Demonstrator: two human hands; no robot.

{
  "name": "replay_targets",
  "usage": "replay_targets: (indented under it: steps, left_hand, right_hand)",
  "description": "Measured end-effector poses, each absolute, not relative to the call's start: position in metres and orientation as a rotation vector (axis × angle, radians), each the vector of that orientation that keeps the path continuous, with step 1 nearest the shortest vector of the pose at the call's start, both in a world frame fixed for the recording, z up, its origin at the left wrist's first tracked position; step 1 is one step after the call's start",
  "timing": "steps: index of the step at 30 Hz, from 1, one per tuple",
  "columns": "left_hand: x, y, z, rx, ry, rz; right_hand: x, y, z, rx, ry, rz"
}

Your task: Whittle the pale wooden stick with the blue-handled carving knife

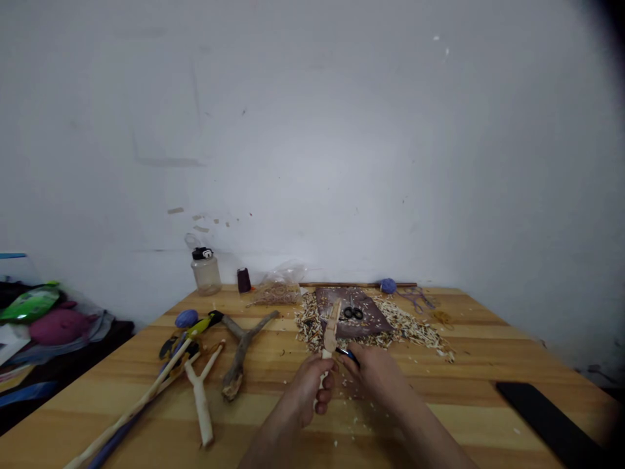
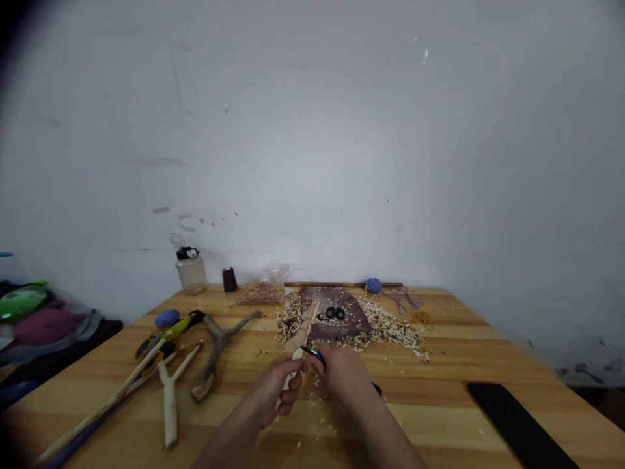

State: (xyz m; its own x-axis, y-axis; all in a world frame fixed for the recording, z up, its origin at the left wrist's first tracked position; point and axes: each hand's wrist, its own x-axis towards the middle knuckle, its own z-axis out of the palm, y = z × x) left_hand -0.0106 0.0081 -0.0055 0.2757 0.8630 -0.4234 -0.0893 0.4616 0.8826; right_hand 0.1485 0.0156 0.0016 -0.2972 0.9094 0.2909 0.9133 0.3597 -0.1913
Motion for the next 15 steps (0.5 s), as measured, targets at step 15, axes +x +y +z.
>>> replay_targets:
  steps: [15]
  left_hand:
    - [-0.012,0.004,-0.005,1.043,1.101,0.773]
  right_hand:
    - [0.136,0.005,0.009,-1.692,-2.234,-0.060]
